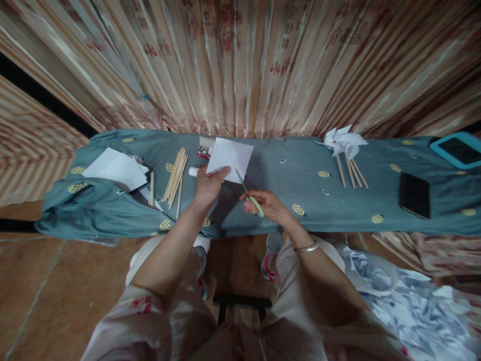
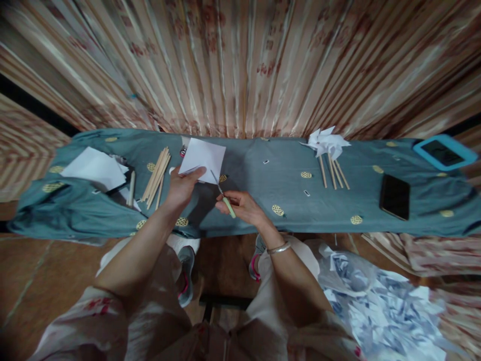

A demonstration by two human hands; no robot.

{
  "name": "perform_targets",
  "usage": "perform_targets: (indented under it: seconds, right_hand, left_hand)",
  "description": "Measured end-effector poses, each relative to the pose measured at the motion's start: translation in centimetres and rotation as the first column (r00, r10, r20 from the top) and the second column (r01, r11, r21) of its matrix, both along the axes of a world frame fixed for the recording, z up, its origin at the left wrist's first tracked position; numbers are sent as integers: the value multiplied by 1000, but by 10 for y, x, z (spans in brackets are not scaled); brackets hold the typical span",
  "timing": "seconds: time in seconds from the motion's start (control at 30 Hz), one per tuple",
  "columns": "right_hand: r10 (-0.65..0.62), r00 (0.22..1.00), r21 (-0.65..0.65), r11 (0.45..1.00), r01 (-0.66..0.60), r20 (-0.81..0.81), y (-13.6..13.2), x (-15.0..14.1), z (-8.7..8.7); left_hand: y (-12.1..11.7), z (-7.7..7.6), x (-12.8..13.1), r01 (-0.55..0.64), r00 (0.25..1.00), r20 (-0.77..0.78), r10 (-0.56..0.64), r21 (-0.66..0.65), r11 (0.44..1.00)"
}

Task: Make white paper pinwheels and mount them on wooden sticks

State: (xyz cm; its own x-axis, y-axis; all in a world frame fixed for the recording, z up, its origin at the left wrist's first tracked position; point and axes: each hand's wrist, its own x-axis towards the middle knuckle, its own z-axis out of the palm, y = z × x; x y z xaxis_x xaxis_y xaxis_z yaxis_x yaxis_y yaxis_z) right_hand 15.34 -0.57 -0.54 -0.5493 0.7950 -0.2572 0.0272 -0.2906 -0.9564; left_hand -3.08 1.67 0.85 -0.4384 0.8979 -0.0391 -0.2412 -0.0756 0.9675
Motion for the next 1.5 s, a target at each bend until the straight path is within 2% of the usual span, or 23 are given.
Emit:
perform_targets:
  seconds: [0.4,0.7,0.97,1.5]
  right_hand:
    - [-23,1000,-25,999,23,0,1,0,-4]
    - [-45,999,-34,998,44,-9,0,-1,0]
    - [-32,999,21,999,31,12,2,0,1]
    - [-53,999,16,998,53,-12,3,0,-4]
  left_hand:
    - [2,-2,-1,-5,1000,9,5,0,1000]
    - [0,3,2,6,1000,31,-6,-1,1000]
    - [-3,3,6,42,999,35,-41,-31,999]
    - [-5,2,9,63,997,52,-61,-43,997]
